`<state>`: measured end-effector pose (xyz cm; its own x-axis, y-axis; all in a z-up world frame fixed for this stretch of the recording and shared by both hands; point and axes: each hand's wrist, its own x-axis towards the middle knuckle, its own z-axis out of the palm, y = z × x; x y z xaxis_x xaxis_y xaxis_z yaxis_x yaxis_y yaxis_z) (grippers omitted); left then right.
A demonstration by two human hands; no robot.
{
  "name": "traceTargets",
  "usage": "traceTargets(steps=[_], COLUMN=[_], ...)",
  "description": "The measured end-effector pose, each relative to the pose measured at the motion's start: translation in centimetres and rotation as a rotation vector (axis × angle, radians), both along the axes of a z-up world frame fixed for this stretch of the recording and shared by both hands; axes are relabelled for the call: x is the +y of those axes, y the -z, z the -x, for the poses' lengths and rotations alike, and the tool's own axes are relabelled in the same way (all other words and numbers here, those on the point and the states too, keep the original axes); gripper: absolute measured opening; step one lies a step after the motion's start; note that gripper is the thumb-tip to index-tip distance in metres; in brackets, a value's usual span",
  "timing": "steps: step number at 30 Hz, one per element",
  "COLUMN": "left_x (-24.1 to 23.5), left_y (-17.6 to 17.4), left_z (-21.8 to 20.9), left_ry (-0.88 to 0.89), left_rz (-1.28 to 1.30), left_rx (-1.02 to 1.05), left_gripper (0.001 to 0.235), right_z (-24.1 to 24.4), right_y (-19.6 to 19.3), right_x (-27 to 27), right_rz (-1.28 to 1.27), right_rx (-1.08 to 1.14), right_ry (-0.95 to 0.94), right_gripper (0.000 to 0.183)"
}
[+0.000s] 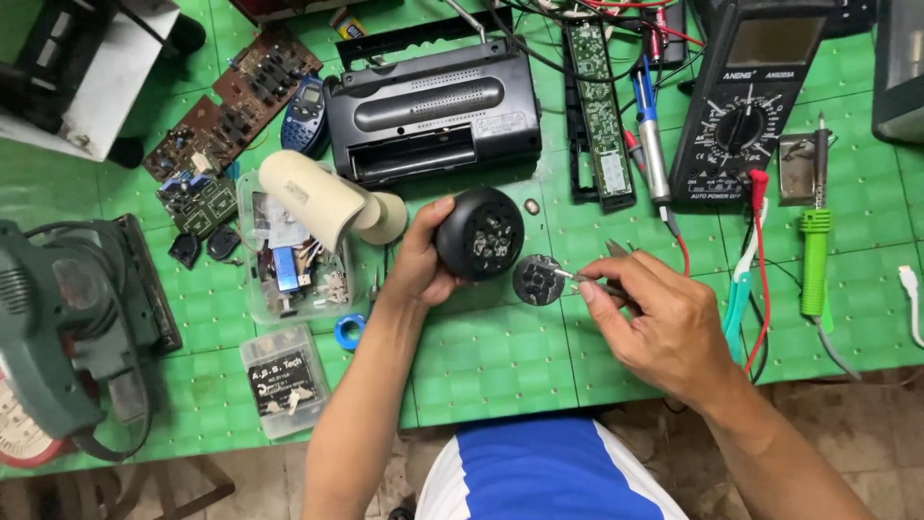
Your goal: Disassembling and inspecting a small electronic device on a workbench using a screwdriver.
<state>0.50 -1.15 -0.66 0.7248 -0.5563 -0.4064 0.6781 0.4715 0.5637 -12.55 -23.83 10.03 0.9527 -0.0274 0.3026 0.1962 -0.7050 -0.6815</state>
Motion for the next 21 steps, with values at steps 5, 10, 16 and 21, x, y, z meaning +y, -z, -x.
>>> traceTargets(steps=[5, 10, 16, 21], left_x=[0.3, 1.0, 0.6, 0.5], left_y=[2.8, 4.8, 2.6, 2.4], left_z=[0.3, 1.0, 0.9, 1.3], left_ry=[-0.057, -0.11, -0.026, -0.033], left_rz=[0.078, 0.124, 0.126, 0.111], left_rx=[-0.005, -0.003, -0.21, -0.262], left_gripper=[0.047, 0.058, 0.062, 0.065], right_z=[-0.3, -0.5, -1.3, -1.7], right_y=[-0.1, -0.2, 0.2, -0.2], right_x=[0.2, 0.7, 0.7, 1.1], right_rz=[0.039, 0.088, 0.147, 0.188], right_rx=[-0.004, -0.001, -0.01, -0.02], right_ry=[-0.029, -0.051, -0.072, -0.101], right_gripper=[0.005, 0.007, 0.008, 0.008])
